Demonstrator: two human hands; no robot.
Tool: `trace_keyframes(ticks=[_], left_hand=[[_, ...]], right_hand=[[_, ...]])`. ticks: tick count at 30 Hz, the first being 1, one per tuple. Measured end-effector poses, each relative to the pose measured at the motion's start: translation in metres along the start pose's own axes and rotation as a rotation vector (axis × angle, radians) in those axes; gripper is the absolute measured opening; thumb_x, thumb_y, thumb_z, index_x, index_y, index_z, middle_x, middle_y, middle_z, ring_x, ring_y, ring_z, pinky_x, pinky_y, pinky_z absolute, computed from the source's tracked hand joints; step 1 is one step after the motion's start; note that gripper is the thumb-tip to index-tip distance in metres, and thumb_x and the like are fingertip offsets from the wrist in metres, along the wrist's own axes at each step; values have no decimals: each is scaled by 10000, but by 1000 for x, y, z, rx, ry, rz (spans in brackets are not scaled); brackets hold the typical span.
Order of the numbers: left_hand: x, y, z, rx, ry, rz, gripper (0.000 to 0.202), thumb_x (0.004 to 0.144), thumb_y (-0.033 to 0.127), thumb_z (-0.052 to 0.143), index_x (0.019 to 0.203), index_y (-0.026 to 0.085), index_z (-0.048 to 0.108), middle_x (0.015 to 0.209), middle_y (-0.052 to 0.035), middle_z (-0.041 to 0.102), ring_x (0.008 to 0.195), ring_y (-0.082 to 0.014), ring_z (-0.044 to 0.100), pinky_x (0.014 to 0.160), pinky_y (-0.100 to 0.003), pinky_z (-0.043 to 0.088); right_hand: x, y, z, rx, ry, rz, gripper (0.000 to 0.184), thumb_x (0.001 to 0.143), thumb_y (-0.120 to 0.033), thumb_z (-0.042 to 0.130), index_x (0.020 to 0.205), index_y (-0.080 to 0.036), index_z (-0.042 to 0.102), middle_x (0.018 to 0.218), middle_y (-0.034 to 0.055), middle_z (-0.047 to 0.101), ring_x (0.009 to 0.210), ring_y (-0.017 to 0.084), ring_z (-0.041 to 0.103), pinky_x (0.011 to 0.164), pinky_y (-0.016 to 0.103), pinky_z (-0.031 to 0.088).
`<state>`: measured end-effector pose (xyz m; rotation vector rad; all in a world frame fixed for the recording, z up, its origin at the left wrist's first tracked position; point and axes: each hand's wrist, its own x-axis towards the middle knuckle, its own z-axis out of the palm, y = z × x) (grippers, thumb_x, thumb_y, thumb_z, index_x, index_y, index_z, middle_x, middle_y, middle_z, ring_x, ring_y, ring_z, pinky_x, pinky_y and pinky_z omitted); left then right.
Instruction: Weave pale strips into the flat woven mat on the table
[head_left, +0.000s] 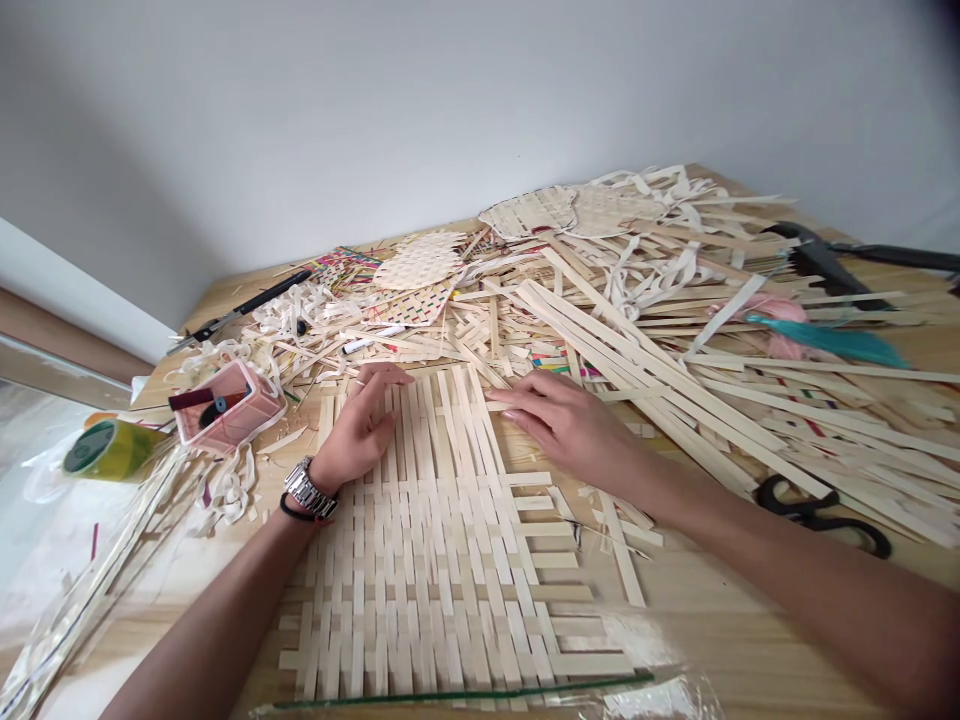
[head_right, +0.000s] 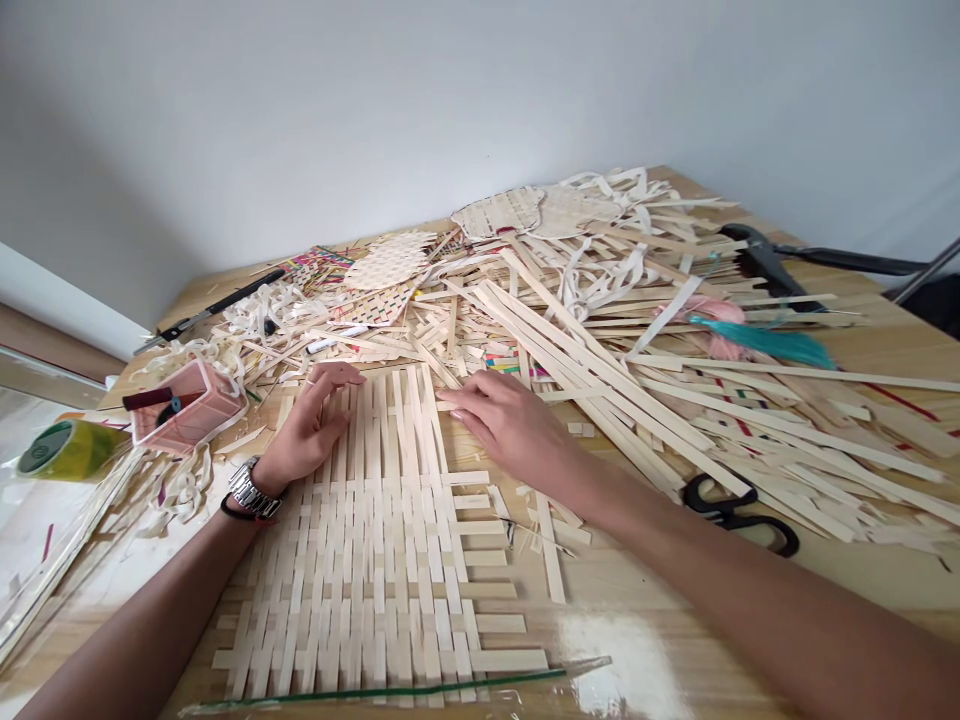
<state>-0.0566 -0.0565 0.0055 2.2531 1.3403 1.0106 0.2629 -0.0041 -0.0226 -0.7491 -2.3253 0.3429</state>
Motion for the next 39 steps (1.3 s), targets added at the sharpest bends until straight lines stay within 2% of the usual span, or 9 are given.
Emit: trace_keyframes(ticks=[5, 12, 19, 23, 27, 30, 33, 35, 39], left_hand=[[-2, -2, 3, 143, 73, -149, 427, 944, 105, 539, 1349, 232, 590, 1343, -101, 655, 1277, -292, 628, 1129, -531, 522], [-2, 0, 3, 219, 20, -169, 370, 951, 121, 560, 1303, 216, 625, 1053, -69, 701, 1097, -295, 655, 1048, -529, 524], [-1, 2, 0, 117, 28, -92, 444, 883, 57, 531, 1284, 235, 599, 1290, -91, 642, 1257, -291, 611, 1127, -533, 505], [0, 3, -1, 74, 33, -54, 463, 861, 44, 527, 1278, 228, 608, 1276, -92, 622, 1263, -275, 601, 1143, -517, 507], [1, 2, 0, 54, 33, -44, 366, 918, 149, 623, 1277, 224, 614, 1270, -94, 630, 1248, -278, 599, 1132, -514, 521], [1, 0, 2, 61, 89, -51, 278, 975, 170, 594, 1244, 228, 632, 1233, -95, 649, 1157, -255, 629, 1043, -477, 566], [0, -3, 4, 34, 133, -102, 274, 1008, 126, 496, 1214, 237, 639, 1125, -78, 667, 914, -201, 644, 853, -413, 593], [0, -4, 4, 16, 142, -131, 289, 1018, 114, 471, 1218, 241, 636, 1074, -66, 672, 844, -186, 639, 809, -406, 589], [0, -4, 3, -12, 132, -83, 307, 1007, 99, 484, 1230, 246, 633, 1181, -80, 700, 1068, -224, 690, 981, -465, 595]], right_hand=[[0, -3, 3, -50, 45, 50, 200, 1060, -216, 544, 1180, -229, 703, 1070, 92, 732, 986, 266, 728, 848, 459, 628], [1, -2, 0, 61, 15, 32, 210, 1095, -216, 511, 1134, -258, 713, 1060, 83, 725, 992, 243, 733, 883, 449, 633], [0, -3, -1, 74, 8, 44, 218, 1114, -247, 509, 1166, -261, 720, 1084, 96, 735, 984, 247, 736, 852, 458, 640], [0, -2, 0, 67, 12, 57, 221, 1109, -242, 514, 1157, -261, 729, 1079, 89, 735, 974, 243, 736, 853, 452, 636], [0, -2, 0, 77, 8, 63, 227, 1096, -234, 524, 1165, -273, 737, 1076, 89, 734, 985, 255, 736, 850, 466, 639], [0, -2, 0, 74, 4, 63, 225, 1100, -236, 518, 1159, -268, 733, 1077, 89, 733, 982, 255, 738, 849, 468, 640], [0, -2, 0, 72, 1, 68, 220, 1106, -239, 509, 1149, -264, 723, 1086, 90, 731, 982, 253, 740, 854, 469, 635], [0, -2, 0, 74, -5, 71, 218, 1105, -237, 508, 1147, -268, 719, 1086, 89, 730, 979, 254, 739, 853, 472, 634], [-1, -1, 1, 72, -3, 70, 210, 1103, -235, 512, 1150, -272, 713, 1088, 89, 729, 974, 253, 736, 850, 477, 631]])
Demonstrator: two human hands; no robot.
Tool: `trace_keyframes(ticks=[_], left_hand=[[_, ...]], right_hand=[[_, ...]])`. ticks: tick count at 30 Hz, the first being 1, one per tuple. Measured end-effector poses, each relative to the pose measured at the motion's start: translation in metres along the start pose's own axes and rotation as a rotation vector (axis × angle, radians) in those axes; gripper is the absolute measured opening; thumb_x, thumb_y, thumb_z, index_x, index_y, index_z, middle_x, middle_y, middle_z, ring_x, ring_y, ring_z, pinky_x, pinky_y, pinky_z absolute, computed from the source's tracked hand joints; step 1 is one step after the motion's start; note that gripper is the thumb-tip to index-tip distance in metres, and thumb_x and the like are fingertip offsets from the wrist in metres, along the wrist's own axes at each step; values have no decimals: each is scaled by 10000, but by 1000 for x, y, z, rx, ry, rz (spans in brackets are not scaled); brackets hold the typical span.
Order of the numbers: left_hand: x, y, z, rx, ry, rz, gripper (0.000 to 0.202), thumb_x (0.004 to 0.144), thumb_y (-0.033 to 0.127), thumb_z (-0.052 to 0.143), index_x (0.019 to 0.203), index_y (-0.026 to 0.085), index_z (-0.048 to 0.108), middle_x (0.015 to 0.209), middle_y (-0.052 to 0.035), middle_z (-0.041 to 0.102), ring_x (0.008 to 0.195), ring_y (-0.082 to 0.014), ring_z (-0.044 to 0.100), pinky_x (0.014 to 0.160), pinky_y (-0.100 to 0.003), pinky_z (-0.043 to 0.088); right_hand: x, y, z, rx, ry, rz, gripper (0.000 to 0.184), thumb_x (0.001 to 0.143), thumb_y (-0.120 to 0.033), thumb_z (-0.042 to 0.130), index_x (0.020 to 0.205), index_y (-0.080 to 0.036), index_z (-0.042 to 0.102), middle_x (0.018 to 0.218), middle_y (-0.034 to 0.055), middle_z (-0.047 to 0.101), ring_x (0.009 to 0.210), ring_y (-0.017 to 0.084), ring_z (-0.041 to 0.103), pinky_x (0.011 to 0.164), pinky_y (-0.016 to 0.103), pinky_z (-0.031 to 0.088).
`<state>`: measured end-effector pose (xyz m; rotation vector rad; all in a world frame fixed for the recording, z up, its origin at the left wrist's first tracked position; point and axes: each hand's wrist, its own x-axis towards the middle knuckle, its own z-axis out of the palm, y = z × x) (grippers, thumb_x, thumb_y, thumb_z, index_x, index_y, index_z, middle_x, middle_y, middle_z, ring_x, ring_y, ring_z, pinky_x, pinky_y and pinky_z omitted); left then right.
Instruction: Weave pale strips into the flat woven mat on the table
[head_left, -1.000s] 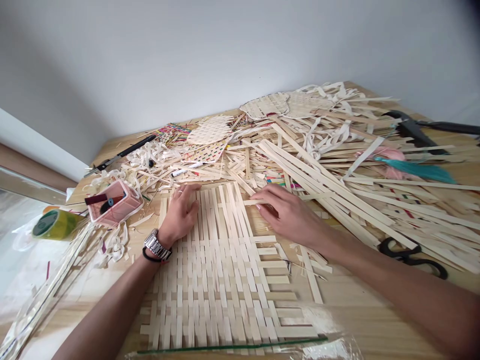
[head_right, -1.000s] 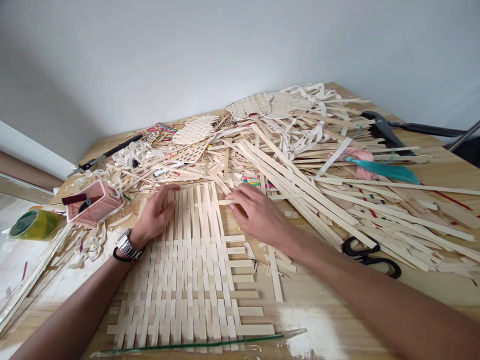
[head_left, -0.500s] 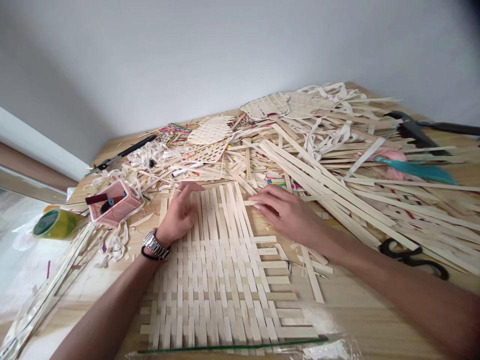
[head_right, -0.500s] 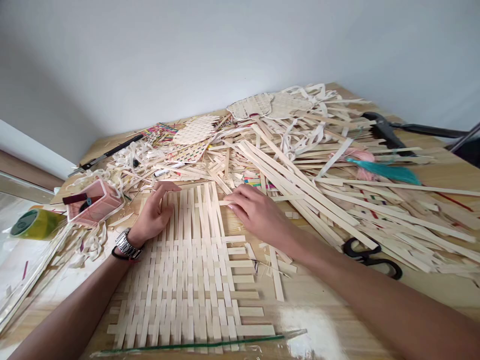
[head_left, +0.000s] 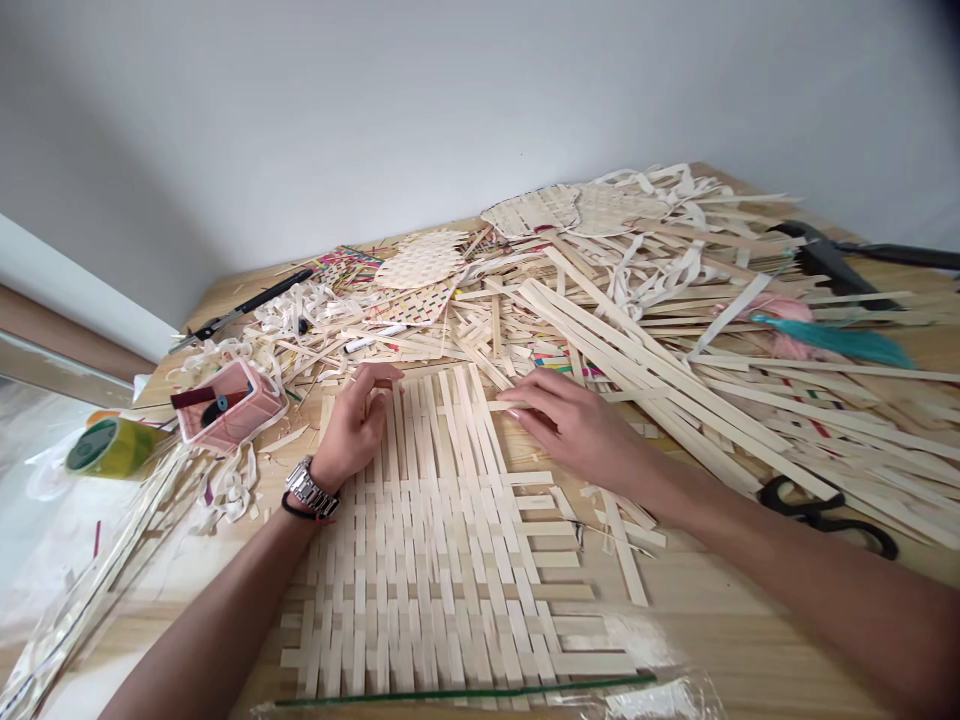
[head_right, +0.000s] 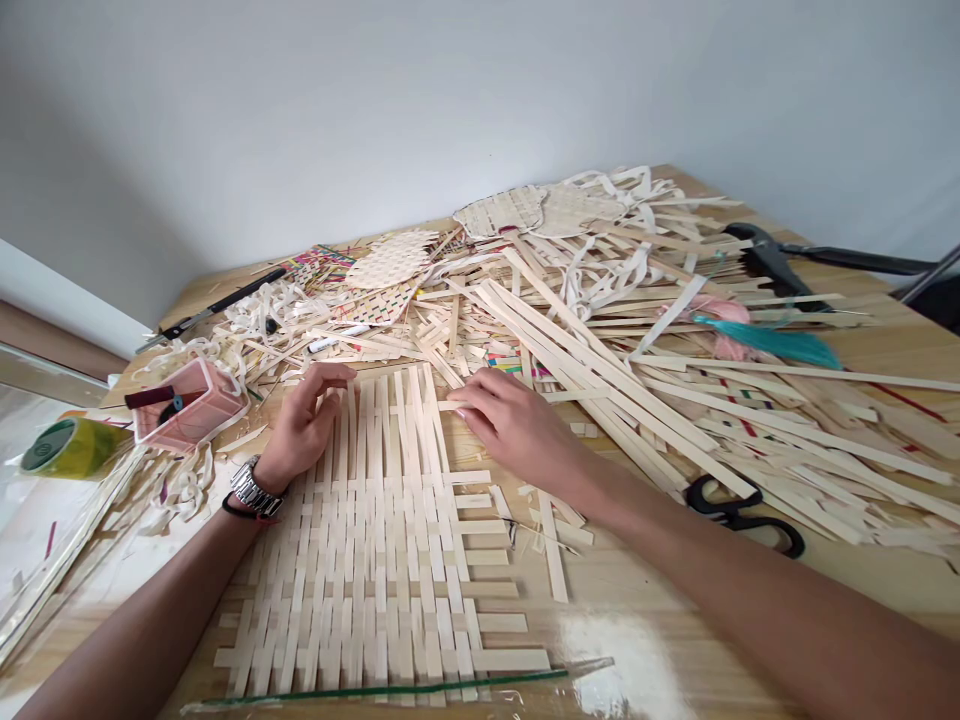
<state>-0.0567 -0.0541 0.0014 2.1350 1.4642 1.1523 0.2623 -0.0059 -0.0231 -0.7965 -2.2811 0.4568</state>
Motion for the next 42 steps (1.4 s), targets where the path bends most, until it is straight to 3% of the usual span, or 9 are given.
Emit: trace_keyframes(ticks=[5, 12, 18, 23, 29, 36, 42], left_hand=[[1, 2, -2, 23, -15, 57, 346, 959, 63, 505, 1229, 238, 630, 1208, -89, 708, 1197, -248, 664, 1095, -500, 555], [0, 2, -3, 69, -59, 32, 466, 834, 14, 522, 1236, 225, 630, 1231, -89, 677, 1131, -236, 650, 972, -416, 588], [-2, 1, -1, 118, -85, 10, 561, 796, -43, 494, 1258, 238, 642, 1261, -89, 610, 1188, -248, 611, 974, -420, 579], [-2, 0, -1, 67, -101, 4, 583, 799, -56, 478, 1269, 245, 647, 1228, -87, 584, 1117, -231, 603, 863, -365, 583], [-2, 0, 0, 25, -87, 0, 572, 803, -60, 471, 1257, 237, 652, 1229, -88, 571, 1066, -212, 596, 833, -354, 580], [-2, 2, 0, 19, -83, -3, 548, 812, -60, 480, 1238, 237, 653, 1211, -77, 553, 950, -182, 594, 757, -335, 561], [-2, 3, -1, 36, -78, 5, 522, 830, -49, 502, 1236, 240, 659, 1212, -76, 562, 886, -171, 578, 714, -324, 561]], right_hand=[[-1, 1, 1, -31, 16, -8, 241, 1073, -207, 511, 1186, -244, 720, 1093, 97, 727, 987, 259, 738, 843, 458, 630], [1, 1, 2, -40, 32, -21, 212, 1049, -175, 526, 1150, -213, 708, 1083, 109, 732, 1016, 273, 728, 876, 464, 631], [1, 2, 0, 34, 28, -81, 242, 1100, -191, 521, 1194, -219, 742, 1070, 93, 735, 978, 231, 734, 867, 421, 632], [0, 2, 0, 30, 54, -63, 243, 1108, -214, 542, 1231, -232, 751, 1066, 93, 736, 948, 228, 739, 823, 412, 621], [2, 0, 0, 31, 54, -29, 165, 1091, -228, 567, 1089, -237, 731, 1028, 75, 733, 924, 236, 735, 830, 427, 616], [1, 2, -1, 23, 47, -77, 204, 1110, -227, 557, 1160, -221, 755, 1039, 83, 747, 942, 227, 736, 835, 414, 620], [0, 2, 2, -46, 124, -75, 163, 1084, -227, 610, 1165, -212, 751, 1039, 85, 756, 908, 225, 750, 796, 414, 634]])
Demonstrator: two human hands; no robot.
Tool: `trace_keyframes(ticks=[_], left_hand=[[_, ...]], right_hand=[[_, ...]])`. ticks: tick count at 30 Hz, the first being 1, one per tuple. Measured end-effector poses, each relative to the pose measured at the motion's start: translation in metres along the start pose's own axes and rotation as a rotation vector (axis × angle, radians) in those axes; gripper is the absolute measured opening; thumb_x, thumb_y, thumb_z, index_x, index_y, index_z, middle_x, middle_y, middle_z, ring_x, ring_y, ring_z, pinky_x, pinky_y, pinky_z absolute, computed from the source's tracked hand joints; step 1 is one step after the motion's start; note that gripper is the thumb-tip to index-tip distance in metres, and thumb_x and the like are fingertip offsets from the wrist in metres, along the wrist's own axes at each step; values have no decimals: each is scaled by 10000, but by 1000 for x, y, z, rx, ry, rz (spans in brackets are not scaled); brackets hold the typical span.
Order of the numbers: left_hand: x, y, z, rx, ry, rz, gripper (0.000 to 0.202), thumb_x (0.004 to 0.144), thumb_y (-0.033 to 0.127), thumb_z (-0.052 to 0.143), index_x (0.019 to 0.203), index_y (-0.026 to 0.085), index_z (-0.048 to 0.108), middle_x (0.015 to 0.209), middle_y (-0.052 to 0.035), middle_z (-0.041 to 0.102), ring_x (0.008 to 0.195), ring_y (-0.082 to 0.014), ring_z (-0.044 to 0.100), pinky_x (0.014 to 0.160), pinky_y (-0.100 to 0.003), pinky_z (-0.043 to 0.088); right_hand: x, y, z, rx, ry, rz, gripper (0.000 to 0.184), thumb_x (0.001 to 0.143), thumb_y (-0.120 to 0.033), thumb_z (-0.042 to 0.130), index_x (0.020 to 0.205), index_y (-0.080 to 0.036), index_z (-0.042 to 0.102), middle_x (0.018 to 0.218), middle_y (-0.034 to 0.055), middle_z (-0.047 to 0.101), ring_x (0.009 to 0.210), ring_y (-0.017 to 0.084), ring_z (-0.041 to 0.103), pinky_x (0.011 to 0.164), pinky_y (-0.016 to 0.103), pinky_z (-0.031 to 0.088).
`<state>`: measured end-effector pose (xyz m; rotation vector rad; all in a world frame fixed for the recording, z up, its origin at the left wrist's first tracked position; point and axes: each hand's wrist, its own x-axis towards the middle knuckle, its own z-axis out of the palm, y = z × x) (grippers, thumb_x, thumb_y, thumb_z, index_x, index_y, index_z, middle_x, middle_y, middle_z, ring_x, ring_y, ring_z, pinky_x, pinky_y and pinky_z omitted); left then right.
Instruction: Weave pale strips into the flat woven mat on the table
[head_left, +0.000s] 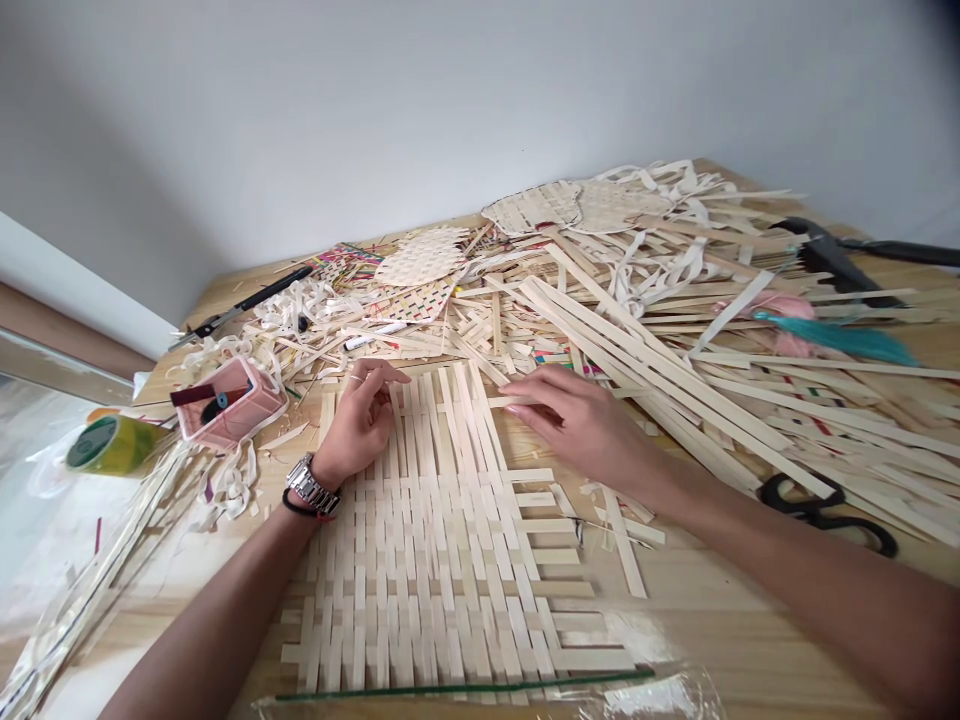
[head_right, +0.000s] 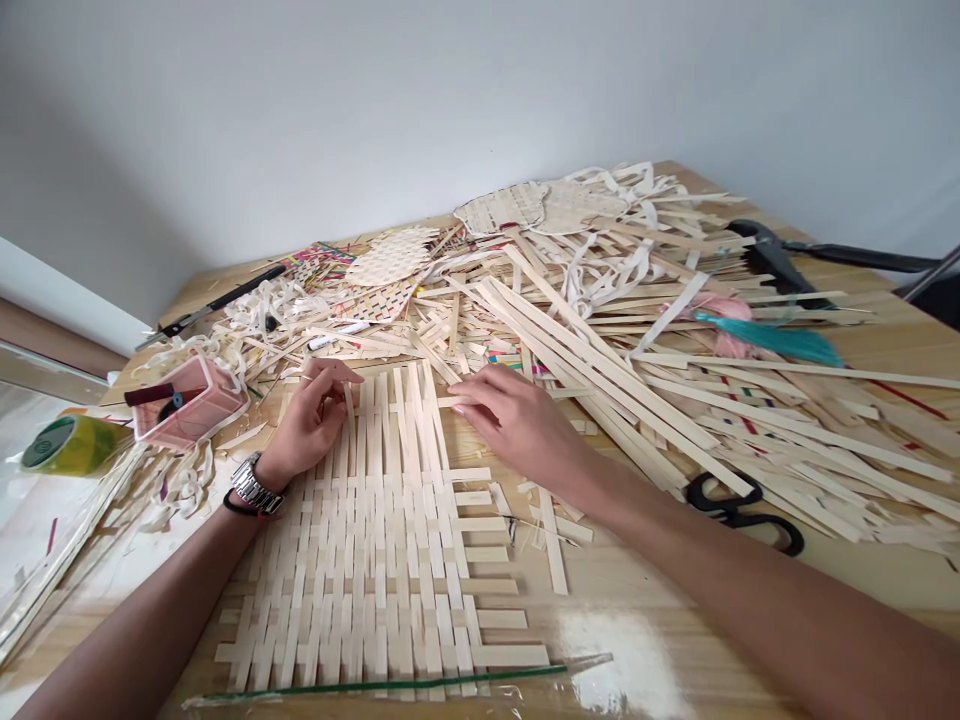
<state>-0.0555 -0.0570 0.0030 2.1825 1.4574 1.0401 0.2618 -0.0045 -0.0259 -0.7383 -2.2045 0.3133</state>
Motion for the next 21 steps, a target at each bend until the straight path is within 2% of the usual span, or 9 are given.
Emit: trace_keyframes(ticks=[5, 12, 16, 21], left_hand=[[0, 0, 0, -4, 3, -10, 496, 837, -38, 508, 1219, 235, 667, 1207, -82, 575, 895, -179, 580, 707, -325, 552], [0, -1, 1, -28, 10, -17, 501, 825, -37, 504, 1207, 236, 679, 1189, -76, 567, 882, -177, 568, 707, -325, 547], [0, -2, 1, -34, 15, -27, 491, 830, -26, 501, 1205, 237, 680, 1209, -80, 565, 897, -177, 568, 721, -329, 555], [0, -1, 1, -26, 6, -32, 472, 838, -9, 507, 1203, 236, 679, 1214, -88, 570, 904, -184, 572, 710, -330, 560]], right_hand=[[1, -1, -1, -7, -8, -21, 139, 1071, -170, 585, 1105, -206, 715, 1009, 77, 739, 908, 216, 739, 792, 411, 634], [2, 1, -3, 98, -53, -44, 196, 1102, -188, 564, 1175, -233, 740, 1046, 80, 752, 955, 207, 748, 842, 396, 643], [1, 1, -1, 65, -52, -16, 184, 1087, -207, 583, 1166, -218, 750, 1051, 95, 761, 980, 236, 751, 864, 435, 648], [0, -2, -1, 1, -56, 19, 251, 1030, -160, 575, 1206, -208, 748, 1080, 113, 763, 1007, 275, 754, 851, 472, 645]])
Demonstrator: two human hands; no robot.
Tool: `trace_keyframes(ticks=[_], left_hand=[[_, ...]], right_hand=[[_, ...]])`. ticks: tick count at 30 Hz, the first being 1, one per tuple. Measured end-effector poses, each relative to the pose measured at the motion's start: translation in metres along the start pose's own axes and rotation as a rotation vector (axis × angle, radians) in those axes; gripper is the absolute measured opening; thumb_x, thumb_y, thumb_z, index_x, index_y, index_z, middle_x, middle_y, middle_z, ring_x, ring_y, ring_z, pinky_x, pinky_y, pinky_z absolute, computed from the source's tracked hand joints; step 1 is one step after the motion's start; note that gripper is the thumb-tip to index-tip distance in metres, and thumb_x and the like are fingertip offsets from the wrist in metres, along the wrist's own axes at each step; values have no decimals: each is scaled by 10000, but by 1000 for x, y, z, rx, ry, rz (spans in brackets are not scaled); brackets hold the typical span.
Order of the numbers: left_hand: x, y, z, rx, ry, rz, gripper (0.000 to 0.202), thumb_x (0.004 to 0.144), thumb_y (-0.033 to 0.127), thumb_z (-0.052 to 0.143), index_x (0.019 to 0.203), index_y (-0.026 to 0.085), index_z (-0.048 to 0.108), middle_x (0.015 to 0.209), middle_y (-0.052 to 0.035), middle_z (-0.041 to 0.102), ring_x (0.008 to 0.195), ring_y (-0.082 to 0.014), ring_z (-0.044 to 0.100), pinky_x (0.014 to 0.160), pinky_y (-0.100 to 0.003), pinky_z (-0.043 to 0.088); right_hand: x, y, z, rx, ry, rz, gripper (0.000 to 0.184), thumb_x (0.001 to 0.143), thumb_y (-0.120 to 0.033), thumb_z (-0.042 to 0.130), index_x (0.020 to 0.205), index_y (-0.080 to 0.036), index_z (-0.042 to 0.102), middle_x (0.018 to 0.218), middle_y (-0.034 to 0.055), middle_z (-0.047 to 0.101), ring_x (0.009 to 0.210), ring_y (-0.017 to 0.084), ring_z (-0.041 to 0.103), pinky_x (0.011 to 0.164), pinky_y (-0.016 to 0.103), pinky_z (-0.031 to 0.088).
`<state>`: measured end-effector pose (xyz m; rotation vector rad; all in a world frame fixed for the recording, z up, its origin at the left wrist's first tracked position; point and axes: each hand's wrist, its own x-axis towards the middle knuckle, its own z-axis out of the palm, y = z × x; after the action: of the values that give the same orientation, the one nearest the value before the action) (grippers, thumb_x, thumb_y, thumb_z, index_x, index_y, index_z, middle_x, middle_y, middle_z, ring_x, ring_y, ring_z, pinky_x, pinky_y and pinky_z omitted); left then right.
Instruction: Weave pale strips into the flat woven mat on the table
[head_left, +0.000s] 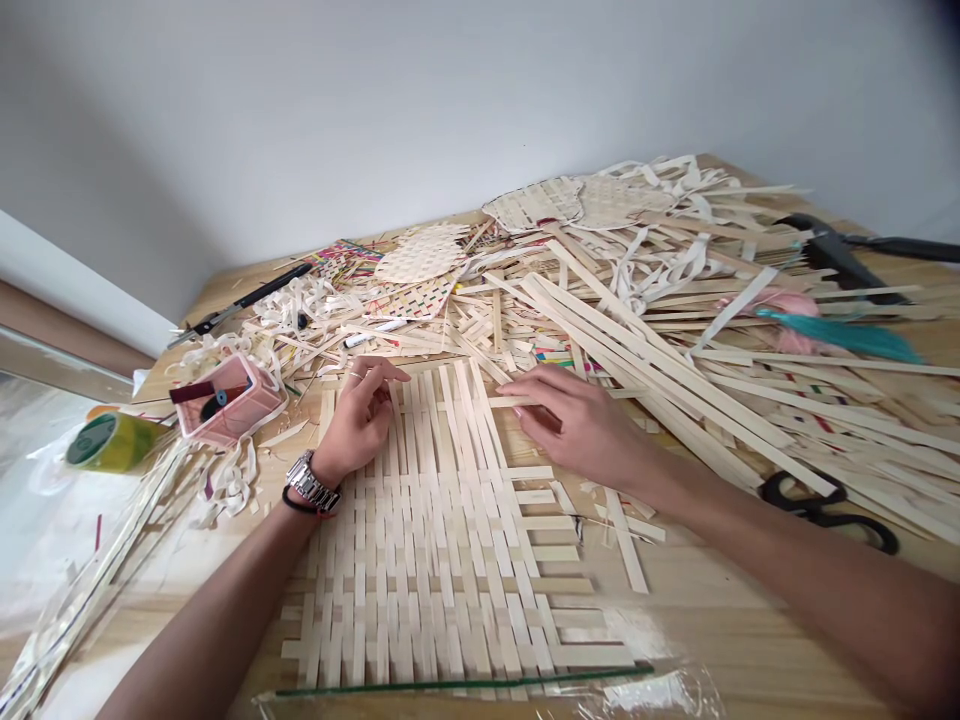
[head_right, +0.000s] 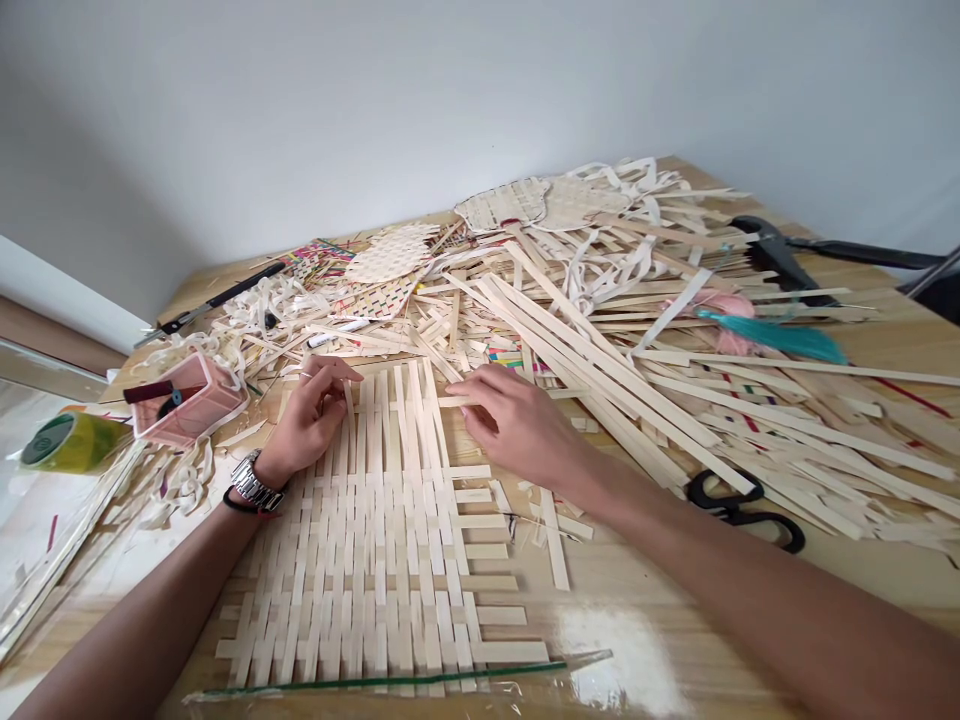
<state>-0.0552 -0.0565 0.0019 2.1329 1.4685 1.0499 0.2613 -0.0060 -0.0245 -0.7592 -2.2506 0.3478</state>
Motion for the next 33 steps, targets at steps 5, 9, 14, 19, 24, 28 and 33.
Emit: trace_keyframes(ticks=[5, 9, 14, 19, 24, 28, 33], left_hand=[[0, 1, 0, 2, -7, 3, 450, 847, 5, 518, 1201, 235, 674, 1215, -93, 567, 883, -182, 575, 694, -334, 561], [1, 2, -1, -2, -18, 1, 451, 848, 1, 514, 1199, 232, 679, 1219, -90, 555, 847, -165, 571, 693, -333, 561], [1, 2, -1, -5, -21, -2, 450, 851, -6, 504, 1196, 227, 677, 1220, -87, 556, 843, -158, 576, 702, -327, 558], [1, 1, 0, -19, -20, 2, 465, 847, -17, 492, 1194, 231, 677, 1227, -84, 556, 829, -153, 578, 691, -323, 549], [1, 1, 0, 32, -8, 10, 467, 829, -16, 502, 1184, 230, 679, 1206, -86, 582, 977, -205, 616, 815, -376, 578], [1, 0, 0, 99, 28, -6, 428, 836, -4, 517, 1154, 232, 679, 1192, -80, 622, 1160, -250, 618, 963, -429, 577], [1, -1, 2, 132, 52, -21, 351, 874, 41, 545, 1140, 233, 671, 1201, -76, 644, 1194, -262, 629, 1018, -459, 571]], right_hand=[[1, 0, -2, 14, -15, 16, 260, 1014, -155, 584, 1187, -246, 756, 1065, 90, 761, 1009, 261, 748, 868, 451, 639], [2, 0, -3, 28, -32, 6, 237, 1037, -161, 560, 1150, -245, 750, 1066, 87, 760, 993, 247, 744, 882, 438, 631], [1, -1, -2, 26, -27, -12, 222, 1054, -163, 539, 1137, -229, 734, 1063, 91, 758, 992, 244, 740, 874, 435, 625], [1, 0, -2, 34, -35, 2, 237, 1033, -150, 551, 1141, -242, 741, 1071, 84, 753, 995, 243, 738, 881, 439, 621], [2, 1, -2, 49, -41, 7, 258, 1025, -150, 551, 1152, -252, 750, 1077, 83, 754, 1005, 249, 737, 889, 447, 624], [2, 1, -2, 53, -46, 14, 269, 1012, -148, 565, 1159, -256, 762, 1086, 87, 752, 996, 255, 739, 889, 453, 632], [1, 1, -2, 52, -58, 30, 244, 1025, -167, 562, 1151, -254, 752, 1095, 89, 752, 1009, 253, 740, 904, 459, 634]])
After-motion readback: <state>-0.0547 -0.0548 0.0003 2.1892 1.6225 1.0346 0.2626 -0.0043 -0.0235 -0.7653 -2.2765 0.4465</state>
